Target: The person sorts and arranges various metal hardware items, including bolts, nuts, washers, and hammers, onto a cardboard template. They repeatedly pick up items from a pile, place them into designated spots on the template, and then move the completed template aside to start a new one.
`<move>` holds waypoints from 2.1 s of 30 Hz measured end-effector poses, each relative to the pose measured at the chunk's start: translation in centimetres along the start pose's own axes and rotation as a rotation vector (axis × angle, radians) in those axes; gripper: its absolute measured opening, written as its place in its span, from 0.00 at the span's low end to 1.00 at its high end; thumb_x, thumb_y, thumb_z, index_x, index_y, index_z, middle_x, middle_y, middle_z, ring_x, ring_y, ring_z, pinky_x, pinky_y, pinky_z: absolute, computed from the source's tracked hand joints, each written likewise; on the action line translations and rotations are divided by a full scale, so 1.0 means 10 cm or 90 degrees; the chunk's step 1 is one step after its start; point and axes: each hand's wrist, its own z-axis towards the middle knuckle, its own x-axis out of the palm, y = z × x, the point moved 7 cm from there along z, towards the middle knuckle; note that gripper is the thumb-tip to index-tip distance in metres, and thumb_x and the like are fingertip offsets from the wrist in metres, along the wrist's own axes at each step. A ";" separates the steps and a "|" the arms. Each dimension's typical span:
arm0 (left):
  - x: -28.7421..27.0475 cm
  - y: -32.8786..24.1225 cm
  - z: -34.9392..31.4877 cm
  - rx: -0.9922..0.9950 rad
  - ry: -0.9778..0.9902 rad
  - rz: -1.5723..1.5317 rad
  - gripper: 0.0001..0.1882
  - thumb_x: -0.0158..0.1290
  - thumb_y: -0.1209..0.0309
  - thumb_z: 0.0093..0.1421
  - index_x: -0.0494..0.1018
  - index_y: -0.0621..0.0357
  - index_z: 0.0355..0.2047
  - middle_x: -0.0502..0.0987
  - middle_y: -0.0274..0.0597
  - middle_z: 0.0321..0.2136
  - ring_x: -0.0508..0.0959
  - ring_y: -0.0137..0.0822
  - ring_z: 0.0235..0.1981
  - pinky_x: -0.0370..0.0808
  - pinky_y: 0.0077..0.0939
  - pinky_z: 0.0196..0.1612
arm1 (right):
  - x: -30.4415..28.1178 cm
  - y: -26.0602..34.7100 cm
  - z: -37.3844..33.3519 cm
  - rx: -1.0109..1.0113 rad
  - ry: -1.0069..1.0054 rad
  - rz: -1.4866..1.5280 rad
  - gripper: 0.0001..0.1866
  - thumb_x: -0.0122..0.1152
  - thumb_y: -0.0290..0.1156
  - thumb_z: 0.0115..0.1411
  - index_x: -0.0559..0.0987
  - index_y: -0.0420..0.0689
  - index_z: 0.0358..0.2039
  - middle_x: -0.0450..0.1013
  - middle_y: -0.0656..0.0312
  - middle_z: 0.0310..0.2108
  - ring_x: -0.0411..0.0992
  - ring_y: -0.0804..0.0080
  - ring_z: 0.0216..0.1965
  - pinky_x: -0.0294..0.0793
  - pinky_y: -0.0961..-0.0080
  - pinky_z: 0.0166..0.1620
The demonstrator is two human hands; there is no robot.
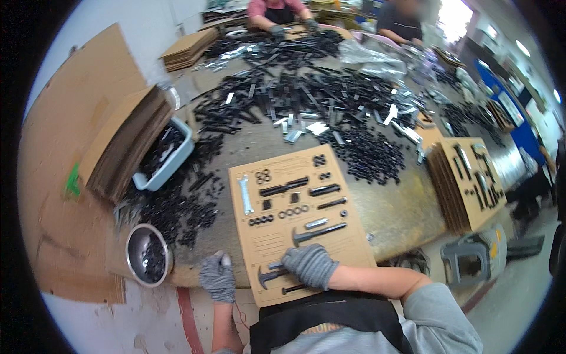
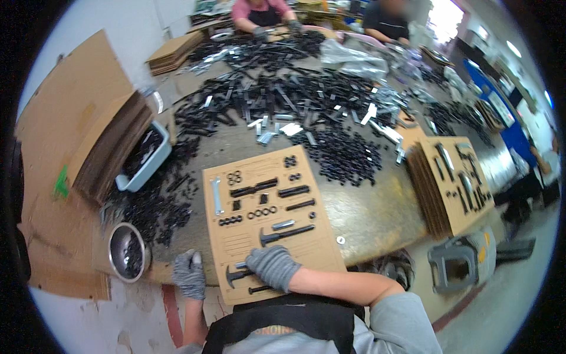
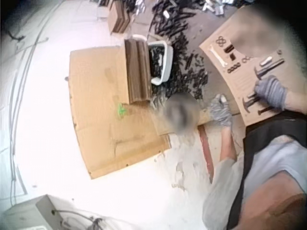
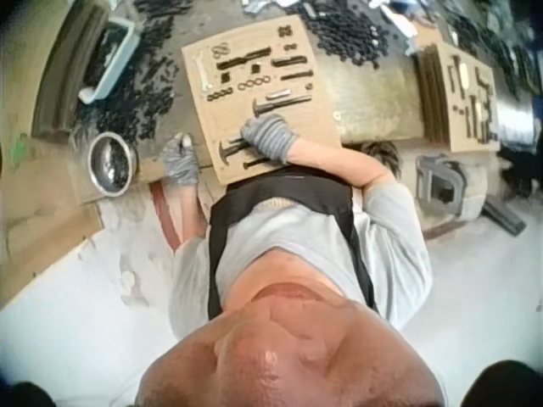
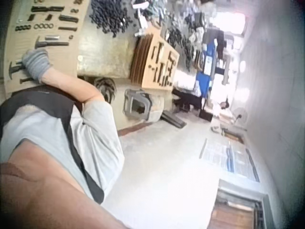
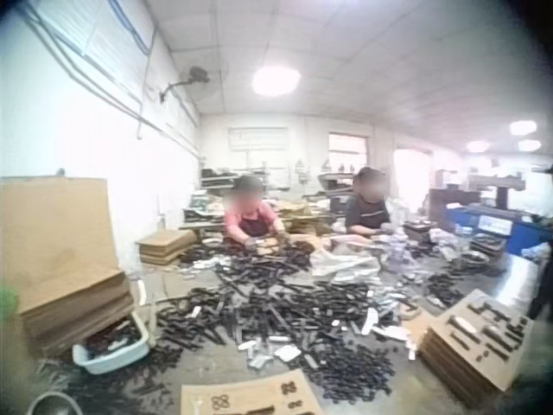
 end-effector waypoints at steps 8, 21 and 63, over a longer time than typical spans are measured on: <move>-0.11 0.11 0.16 -0.132 0.054 -0.181 0.08 0.56 0.67 0.58 0.76 0.57 0.36 0.79 0.41 0.29 0.78 0.35 0.32 0.74 0.32 0.37 | -0.02 0.05 -0.01 0.046 0.044 -0.010 0.06 0.55 0.33 0.54 0.76 0.46 0.31 0.73 0.57 0.29 0.76 0.59 0.29 0.75 0.63 0.29; 0.26 1.38 3.47 -0.085 0.273 0.337 0.20 0.42 0.58 0.60 0.78 0.53 0.43 0.75 0.54 0.46 0.73 0.52 0.50 0.69 0.42 0.53 | -0.55 -1.32 -1.22 0.387 -0.397 0.161 0.11 0.56 0.38 0.58 0.81 0.47 0.35 0.76 0.54 0.30 0.75 0.58 0.32 0.75 0.66 0.37; 0.94 -2.47 -0.02 0.418 0.500 -0.173 0.11 0.54 0.67 0.57 0.76 0.58 0.38 0.78 0.47 0.32 0.78 0.46 0.35 0.75 0.37 0.39 | -0.37 -1.17 -1.57 0.164 -0.447 0.146 0.15 0.68 0.38 0.46 0.82 0.47 0.35 0.75 0.59 0.34 0.73 0.58 0.37 0.74 0.66 0.42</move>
